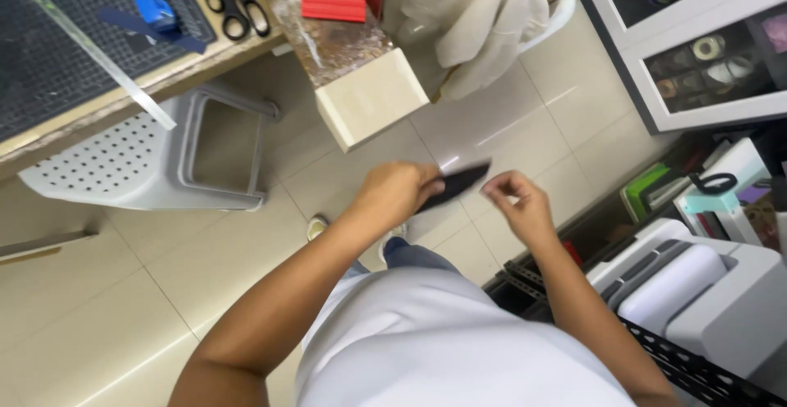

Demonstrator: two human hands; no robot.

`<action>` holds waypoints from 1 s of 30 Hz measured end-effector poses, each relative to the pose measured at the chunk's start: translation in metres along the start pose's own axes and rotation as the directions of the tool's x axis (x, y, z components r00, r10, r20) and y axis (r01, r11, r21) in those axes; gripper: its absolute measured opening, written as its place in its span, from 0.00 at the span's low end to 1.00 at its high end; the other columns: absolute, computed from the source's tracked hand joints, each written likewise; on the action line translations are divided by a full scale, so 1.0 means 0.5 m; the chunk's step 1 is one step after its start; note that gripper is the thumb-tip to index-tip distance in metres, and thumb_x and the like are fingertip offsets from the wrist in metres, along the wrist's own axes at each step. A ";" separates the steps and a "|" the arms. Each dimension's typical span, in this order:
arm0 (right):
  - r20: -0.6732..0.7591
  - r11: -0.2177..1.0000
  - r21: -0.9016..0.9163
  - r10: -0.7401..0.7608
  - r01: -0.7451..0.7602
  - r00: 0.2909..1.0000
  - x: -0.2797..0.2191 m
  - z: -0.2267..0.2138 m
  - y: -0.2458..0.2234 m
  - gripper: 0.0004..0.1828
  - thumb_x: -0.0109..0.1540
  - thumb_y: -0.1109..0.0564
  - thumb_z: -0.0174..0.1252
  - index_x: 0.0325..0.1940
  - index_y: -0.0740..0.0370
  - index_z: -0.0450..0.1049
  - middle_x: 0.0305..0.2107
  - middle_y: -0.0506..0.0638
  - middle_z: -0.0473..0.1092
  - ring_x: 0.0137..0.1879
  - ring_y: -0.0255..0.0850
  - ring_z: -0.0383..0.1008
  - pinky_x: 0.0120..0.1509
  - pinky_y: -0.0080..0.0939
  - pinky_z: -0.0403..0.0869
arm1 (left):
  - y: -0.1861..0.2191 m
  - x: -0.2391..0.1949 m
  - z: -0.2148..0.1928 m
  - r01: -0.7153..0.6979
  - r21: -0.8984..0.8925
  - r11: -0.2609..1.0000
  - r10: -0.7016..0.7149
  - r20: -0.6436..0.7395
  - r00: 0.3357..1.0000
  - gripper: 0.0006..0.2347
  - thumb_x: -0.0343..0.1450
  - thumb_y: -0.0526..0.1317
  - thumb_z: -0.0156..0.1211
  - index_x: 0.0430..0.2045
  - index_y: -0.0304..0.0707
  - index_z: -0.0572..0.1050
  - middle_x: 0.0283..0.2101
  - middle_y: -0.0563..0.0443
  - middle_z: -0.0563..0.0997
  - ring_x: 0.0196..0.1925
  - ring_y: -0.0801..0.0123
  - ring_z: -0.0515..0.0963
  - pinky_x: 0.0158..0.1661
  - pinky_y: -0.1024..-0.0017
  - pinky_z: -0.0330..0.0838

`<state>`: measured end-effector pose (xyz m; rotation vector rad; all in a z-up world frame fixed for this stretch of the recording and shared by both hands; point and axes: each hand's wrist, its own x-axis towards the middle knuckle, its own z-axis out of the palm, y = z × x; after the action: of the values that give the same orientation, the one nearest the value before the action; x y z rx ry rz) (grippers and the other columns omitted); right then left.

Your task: Applying adhesive to a small box and wrapping it with black paper using a roller, brush, and squeegee

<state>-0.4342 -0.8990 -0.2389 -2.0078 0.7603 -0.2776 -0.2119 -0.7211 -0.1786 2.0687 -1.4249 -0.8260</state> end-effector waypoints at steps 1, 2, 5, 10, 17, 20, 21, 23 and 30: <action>-0.049 0.984 -0.118 0.126 -0.131 0.991 -0.002 -0.034 0.008 0.10 0.64 0.52 0.67 0.37 0.61 0.78 0.28 0.57 0.77 0.39 0.51 0.77 0.49 0.53 0.72 | 0.013 0.030 0.017 0.038 -0.100 0.994 -0.045 -0.071 0.996 0.08 0.73 0.46 0.58 0.40 0.49 0.81 0.33 0.43 0.86 0.40 0.43 0.86 0.39 0.51 0.79; -0.112 0.944 -0.228 0.216 -0.237 0.970 0.024 -0.069 0.015 0.18 0.68 0.43 0.64 0.35 0.59 0.77 0.24 0.58 0.75 0.35 0.55 0.75 0.44 0.53 0.70 | 0.019 0.073 0.023 0.062 -0.194 0.979 -0.095 -0.163 0.982 0.08 0.74 0.45 0.58 0.42 0.48 0.81 0.33 0.43 0.86 0.41 0.43 0.86 0.39 0.51 0.80; 0.196 0.949 -0.135 0.306 -0.284 0.932 0.011 -0.088 0.033 0.17 0.65 0.53 0.60 0.25 0.68 0.77 0.19 0.65 0.77 0.31 0.55 0.76 0.46 0.54 0.71 | 0.045 0.174 0.104 -0.003 -0.515 0.857 -0.172 -0.292 0.941 0.09 0.76 0.45 0.57 0.47 0.49 0.80 0.37 0.43 0.86 0.44 0.45 0.86 0.42 0.56 0.80; 0.639 0.682 0.583 -0.048 -0.442 0.768 0.053 0.026 0.109 0.29 0.51 0.50 0.76 0.53 0.54 0.73 0.39 0.46 0.77 0.49 0.38 0.76 0.58 0.48 0.74 | 0.102 0.247 0.157 -0.159 -0.851 0.500 -0.287 -0.336 0.897 0.13 0.76 0.38 0.55 0.55 0.54 0.77 0.40 0.51 0.87 0.50 0.65 0.83 0.50 0.63 0.79; 0.351 -0.019 0.935 0.193 -0.355 0.916 0.229 0.029 -0.111 0.38 0.55 0.23 0.59 0.51 0.55 0.79 0.49 0.51 0.80 0.57 0.44 0.80 0.63 0.46 0.77 | -0.037 0.185 0.123 -0.272 -0.856 0.440 -0.509 -0.487 0.710 0.13 0.76 0.35 0.57 0.55 0.37 0.77 0.40 0.38 0.86 0.44 0.62 0.84 0.45 0.61 0.82; 0.341 -0.026 0.929 0.450 -0.370 0.826 0.309 0.039 -0.099 0.23 0.55 0.42 0.73 0.42 0.62 0.79 0.39 0.54 0.81 0.46 0.47 0.84 0.51 0.46 0.84 | -0.069 0.131 0.082 -0.271 -0.866 0.420 -0.605 -0.490 0.627 0.11 0.75 0.34 0.59 0.52 0.36 0.78 0.37 0.45 0.86 0.41 0.69 0.84 0.43 0.66 0.83; 0.355 -0.024 0.922 0.449 -0.386 0.820 0.313 0.053 -0.105 0.23 0.55 0.42 0.73 0.42 0.62 0.79 0.39 0.54 0.81 0.46 0.47 0.84 0.51 0.46 0.84 | -0.110 0.120 0.098 -0.269 -0.868 0.417 -0.618 -0.488 0.616 0.11 0.75 0.34 0.59 0.52 0.36 0.78 0.37 0.45 0.86 0.41 0.69 0.84 0.43 0.66 0.83; 0.266 0.164 0.913 0.455 -0.374 0.850 0.326 0.075 -0.118 0.15 0.55 0.52 0.76 0.38 0.60 0.81 0.34 0.53 0.81 0.42 0.44 0.84 0.50 0.40 0.84 | -0.193 0.110 0.122 -0.176 -0.835 0.521 -0.734 -0.544 0.407 0.12 0.69 0.38 0.73 0.45 0.38 0.82 0.31 0.51 0.86 0.31 0.79 0.81 0.30 0.78 0.80; -0.025 0.512 0.830 0.429 -0.220 0.903 0.353 0.155 -0.084 0.15 0.52 0.57 0.80 0.37 0.58 0.81 0.29 0.47 0.80 0.37 0.41 0.84 0.43 0.35 0.82 | -0.249 0.069 0.119 -0.119 -0.849 0.515 -0.821 -0.529 0.215 0.09 0.66 0.36 0.75 0.38 0.43 0.85 0.28 0.55 0.86 0.28 0.82 0.81 0.28 0.83 0.79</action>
<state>-0.2423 -0.9377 -0.2638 -0.9138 0.9200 -0.5315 -0.1649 -0.7152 -0.3128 1.5843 0.2728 -0.1149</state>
